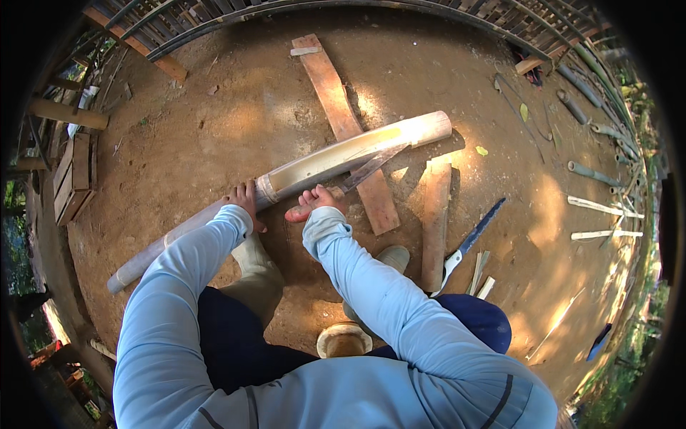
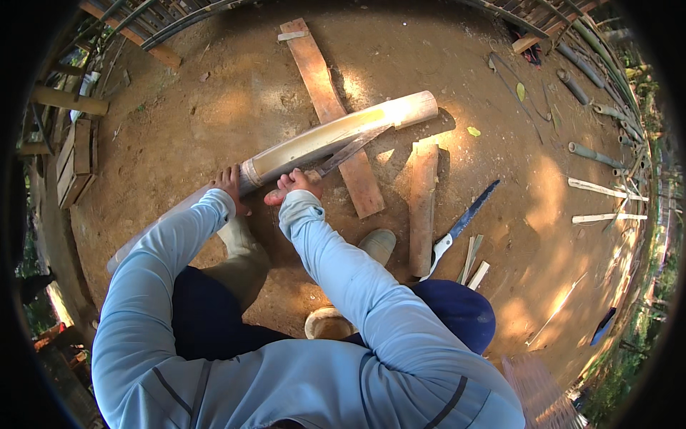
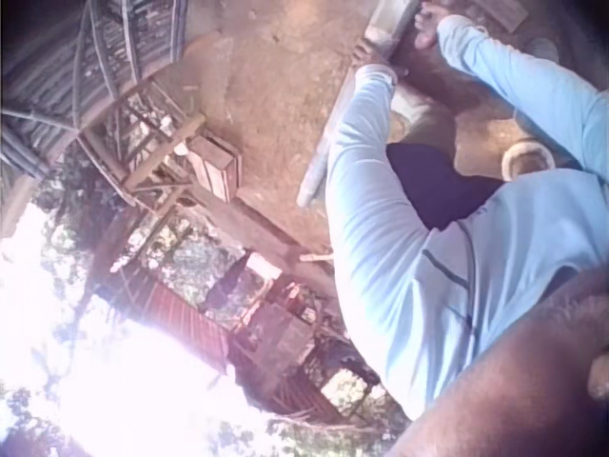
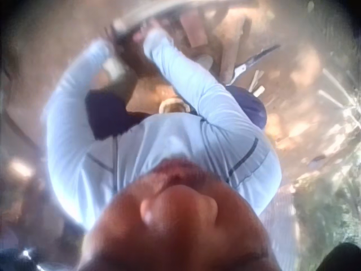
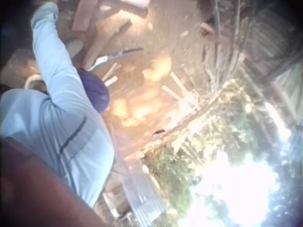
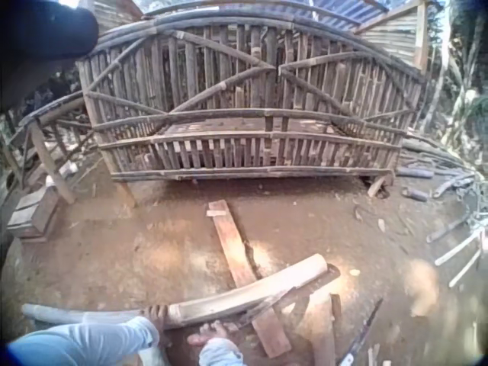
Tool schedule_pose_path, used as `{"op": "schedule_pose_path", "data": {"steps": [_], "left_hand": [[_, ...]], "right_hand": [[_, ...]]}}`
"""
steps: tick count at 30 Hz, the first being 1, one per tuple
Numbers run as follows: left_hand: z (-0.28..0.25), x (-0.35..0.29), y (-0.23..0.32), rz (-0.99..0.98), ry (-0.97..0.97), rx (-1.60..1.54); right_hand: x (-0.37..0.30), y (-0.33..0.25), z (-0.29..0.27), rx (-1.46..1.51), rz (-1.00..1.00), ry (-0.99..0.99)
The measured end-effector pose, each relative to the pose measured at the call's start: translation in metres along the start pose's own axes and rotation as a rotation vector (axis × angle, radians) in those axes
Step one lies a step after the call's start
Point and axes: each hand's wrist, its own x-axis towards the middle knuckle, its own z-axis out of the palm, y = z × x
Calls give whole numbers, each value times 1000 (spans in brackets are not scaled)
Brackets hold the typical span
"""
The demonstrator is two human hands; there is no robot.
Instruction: The person sits on the ground and uses a knife and a wooden mallet to split a long bamboo pole. They repeatedly strike the knife blade with the mallet to drive it through the bamboo, creating long, thin strips.
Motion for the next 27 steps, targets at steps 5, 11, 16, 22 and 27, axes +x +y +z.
{"op": "schedule_pose_path", "data": {"steps": [5,11,16,22,27], "left_hand": [[13,26,1,-57,87,-118],[24,43,-14,59,128,-128],[17,44,-15,53,41,-83],[10,43,-14,74,24,-76],[7,39,-12,73,16,-49]], "right_hand": [[-11,-8,-3,-52,-29,-11],[-1,-12,-19,-87,1,-110],[2,-14,-31,-46,57,-159],[-3,-18,-41,-129,-13,-233],[-2,-20,-51,-166,25,-261]]}}
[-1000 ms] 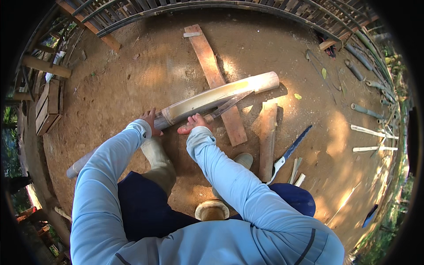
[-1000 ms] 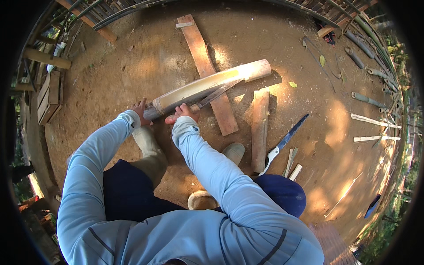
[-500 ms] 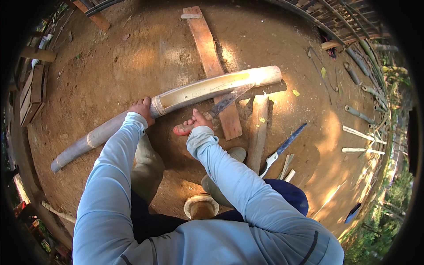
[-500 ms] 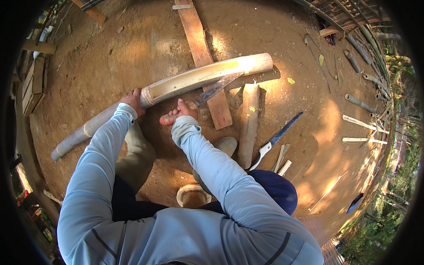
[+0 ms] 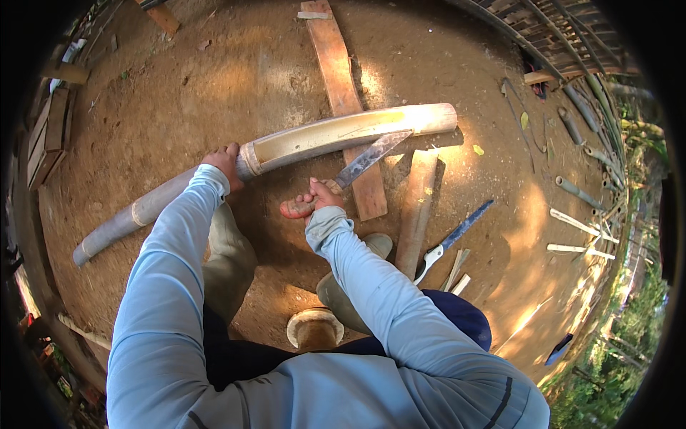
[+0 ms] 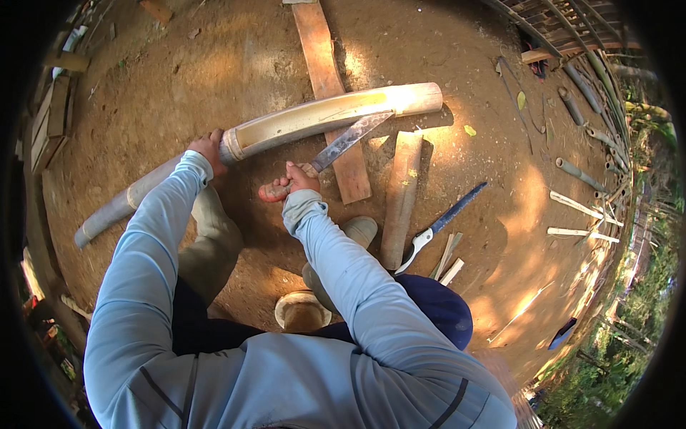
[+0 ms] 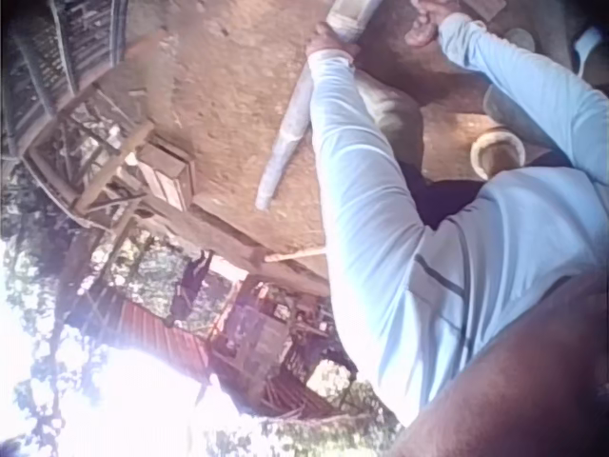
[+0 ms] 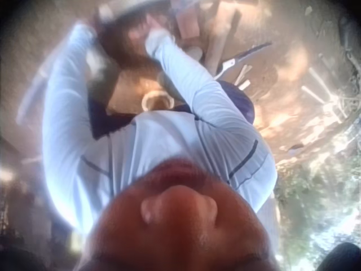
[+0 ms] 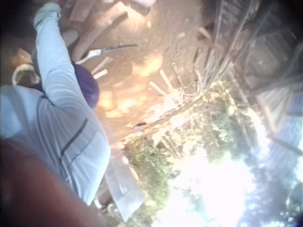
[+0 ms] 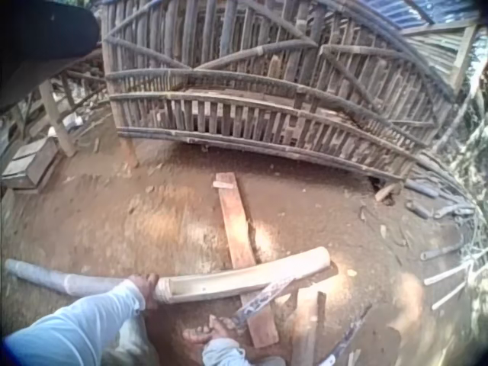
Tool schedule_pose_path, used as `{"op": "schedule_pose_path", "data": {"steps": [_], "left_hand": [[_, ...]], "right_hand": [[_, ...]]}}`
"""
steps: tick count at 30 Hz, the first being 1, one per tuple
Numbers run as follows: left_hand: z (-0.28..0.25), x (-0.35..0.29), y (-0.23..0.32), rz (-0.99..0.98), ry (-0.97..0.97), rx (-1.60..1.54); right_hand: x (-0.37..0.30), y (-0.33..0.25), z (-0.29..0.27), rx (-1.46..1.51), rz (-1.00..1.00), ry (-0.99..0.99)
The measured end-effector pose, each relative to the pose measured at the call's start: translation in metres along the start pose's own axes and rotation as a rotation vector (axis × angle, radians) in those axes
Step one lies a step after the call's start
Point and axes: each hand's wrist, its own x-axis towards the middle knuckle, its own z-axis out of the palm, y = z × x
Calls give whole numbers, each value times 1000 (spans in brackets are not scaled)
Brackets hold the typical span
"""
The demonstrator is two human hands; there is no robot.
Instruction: The person sits on the ground and uses a knife and a wooden mallet to split a long bamboo pole. They repeatedly strike the knife blade with the mallet to drive it through the bamboo, creating long, thin strips.
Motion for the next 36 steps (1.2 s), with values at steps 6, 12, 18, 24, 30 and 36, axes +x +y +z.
{"op": "schedule_pose_path", "data": {"steps": [6,12,18,24,30,36], "left_hand": [[-13,-6,4,-15,-78,-7],[11,-3,-2,1,84,-63],[10,0,-3,-13,73,-94],[14,0,-8,17,113,-82],[10,-3,-5,-14,92,-103],[16,-5,-1,-18,187,-107]], "right_hand": [[5,-1,-16,0,67,-46],[8,-3,-19,-51,53,8],[-9,-13,38,255,0,106],[5,-5,22,82,10,33],[4,-9,41,-87,22,320],[6,-21,48,-78,130,397]]}}
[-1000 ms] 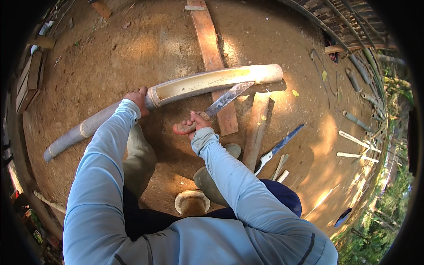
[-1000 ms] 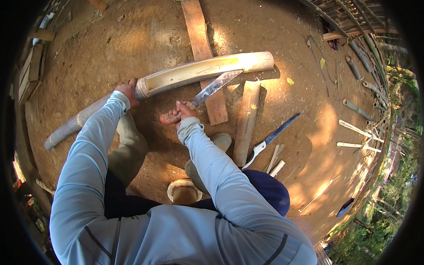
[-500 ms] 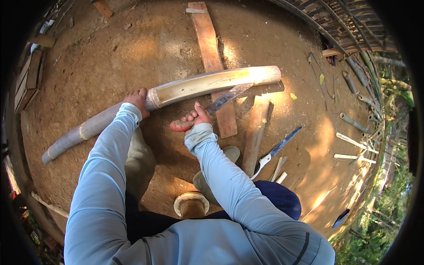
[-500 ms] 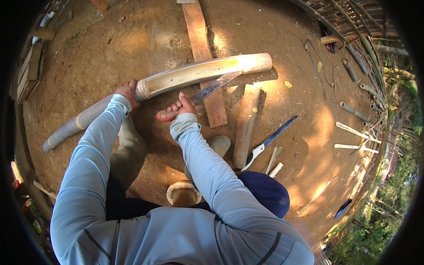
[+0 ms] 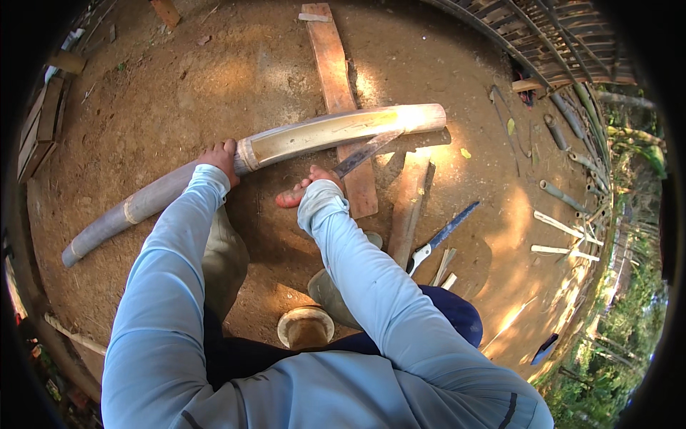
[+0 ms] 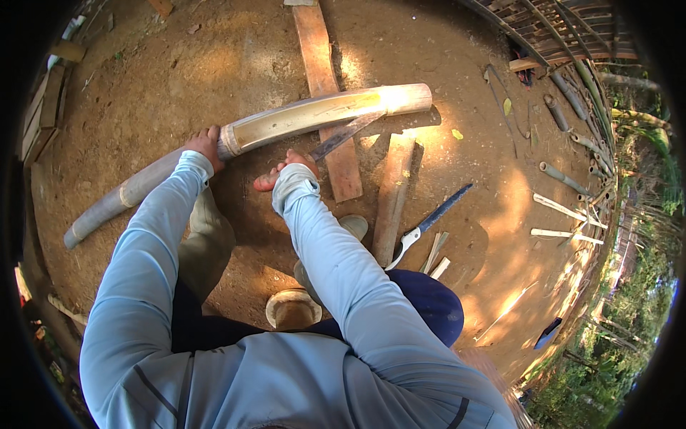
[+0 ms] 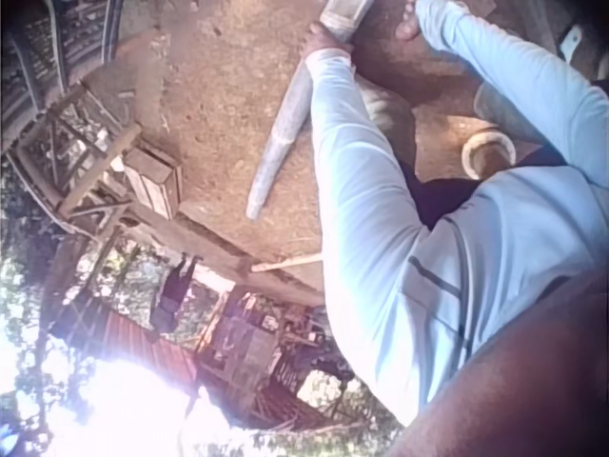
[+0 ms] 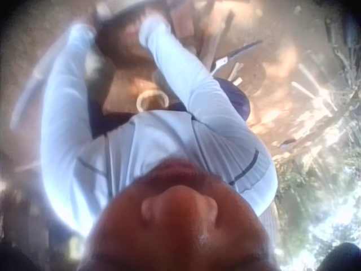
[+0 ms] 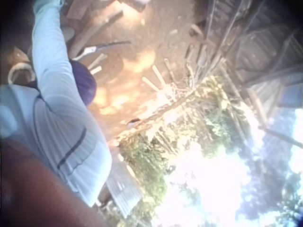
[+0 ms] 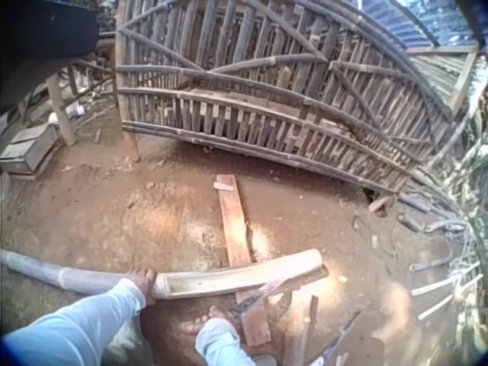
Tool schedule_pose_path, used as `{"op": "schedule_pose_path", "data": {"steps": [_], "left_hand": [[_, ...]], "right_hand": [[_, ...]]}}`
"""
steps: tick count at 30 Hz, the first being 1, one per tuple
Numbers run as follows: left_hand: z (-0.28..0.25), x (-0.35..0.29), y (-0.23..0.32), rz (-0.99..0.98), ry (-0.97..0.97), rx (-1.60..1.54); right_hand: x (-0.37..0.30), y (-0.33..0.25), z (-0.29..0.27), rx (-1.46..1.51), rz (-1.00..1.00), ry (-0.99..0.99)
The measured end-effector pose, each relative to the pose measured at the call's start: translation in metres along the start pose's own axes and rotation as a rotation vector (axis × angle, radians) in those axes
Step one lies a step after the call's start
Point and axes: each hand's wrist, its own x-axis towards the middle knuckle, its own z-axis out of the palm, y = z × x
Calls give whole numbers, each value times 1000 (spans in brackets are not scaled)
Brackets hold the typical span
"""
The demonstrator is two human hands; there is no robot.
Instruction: The person sits on the ground and uses a knife and a wooden mallet to split a long bamboo pole. They repeatedly strike the knife blade with the mallet to drive it through the bamboo, creating long, thin strips.
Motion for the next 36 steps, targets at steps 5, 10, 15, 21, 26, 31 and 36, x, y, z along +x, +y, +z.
{"op": "schedule_pose_path", "data": {"steps": [5,10,15,21,26,31,36], "left_hand": [[4,-3,-3,-13,38,5],[7,16,-15,45,-32,20],[-18,16,-9,18,-193,43],[-30,14,0,13,-231,69],[-25,14,-1,-6,-225,80],[-30,12,8,-58,-261,88],[-9,7,3,-6,-67,37]], "right_hand": [[-2,-2,19,18,5,-21],[21,3,-19,78,9,-338],[9,1,-31,0,-62,-362],[47,9,-52,-61,-68,-330],[82,20,-65,-172,-135,-277],[93,20,-64,-256,-168,-91],[75,22,-63,-312,-215,12]]}}
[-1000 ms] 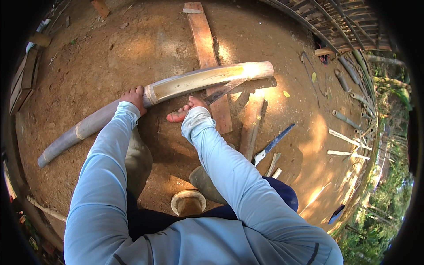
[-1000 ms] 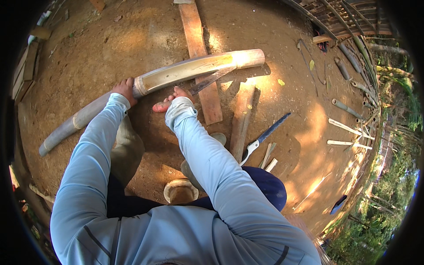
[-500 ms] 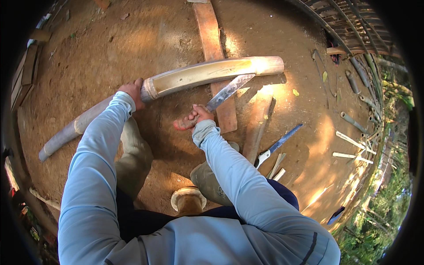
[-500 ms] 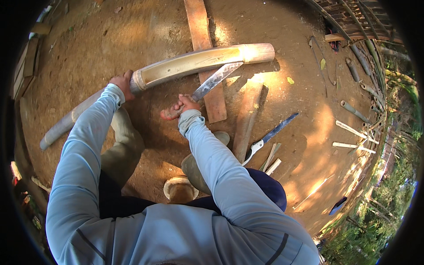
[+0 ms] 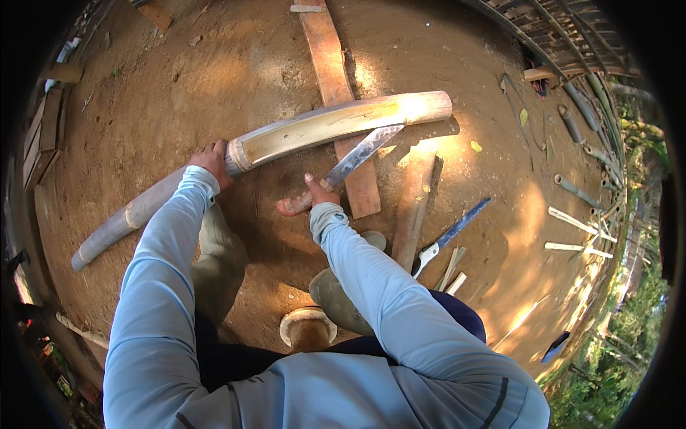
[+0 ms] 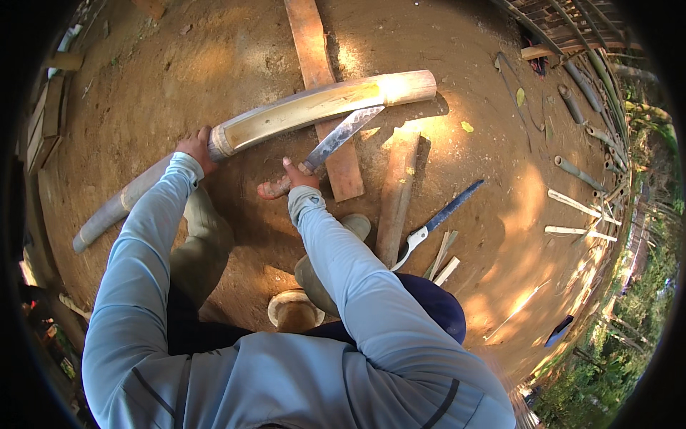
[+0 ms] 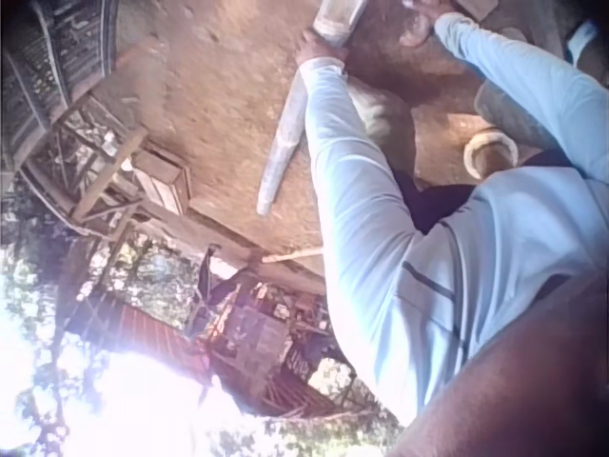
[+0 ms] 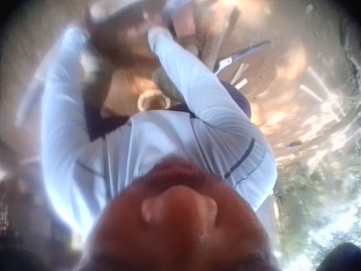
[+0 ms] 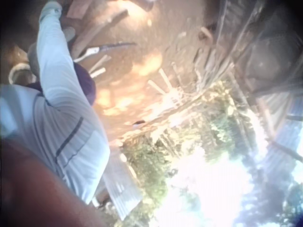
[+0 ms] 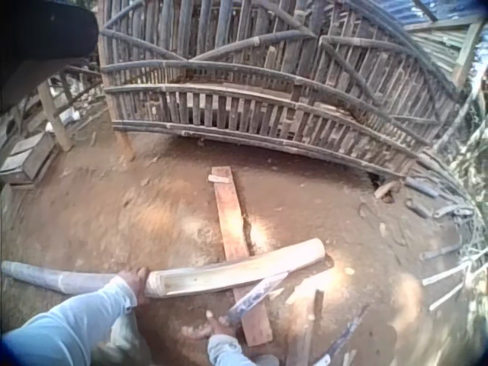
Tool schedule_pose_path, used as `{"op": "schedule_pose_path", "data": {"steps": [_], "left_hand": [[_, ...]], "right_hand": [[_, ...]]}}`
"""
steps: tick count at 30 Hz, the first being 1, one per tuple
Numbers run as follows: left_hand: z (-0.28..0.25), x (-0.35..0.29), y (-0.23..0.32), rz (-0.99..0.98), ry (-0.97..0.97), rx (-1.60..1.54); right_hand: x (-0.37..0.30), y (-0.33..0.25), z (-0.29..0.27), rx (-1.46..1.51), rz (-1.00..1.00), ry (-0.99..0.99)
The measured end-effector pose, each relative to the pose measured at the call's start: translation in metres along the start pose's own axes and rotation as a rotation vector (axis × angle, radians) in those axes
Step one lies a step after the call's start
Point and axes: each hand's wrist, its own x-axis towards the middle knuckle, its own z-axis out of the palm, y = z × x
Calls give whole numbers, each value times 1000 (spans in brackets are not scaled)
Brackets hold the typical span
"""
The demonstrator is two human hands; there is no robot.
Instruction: The person sits on the ground and uses a knife and a wooden mallet to split a long bamboo pole. They repeatedly strike the knife blade with the mallet to drive it through the bamboo, creating long, thin strips.
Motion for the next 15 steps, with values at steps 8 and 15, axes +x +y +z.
{"op": "schedule_pose_path", "data": {"steps": [8,15], "left_hand": [[-5,-15,19,-81,152,-32],[0,-51,82,571,194,-701]], "right_hand": [[-48,-33,9,185,55,-242],[-39,-25,9,393,63,-370]]}}
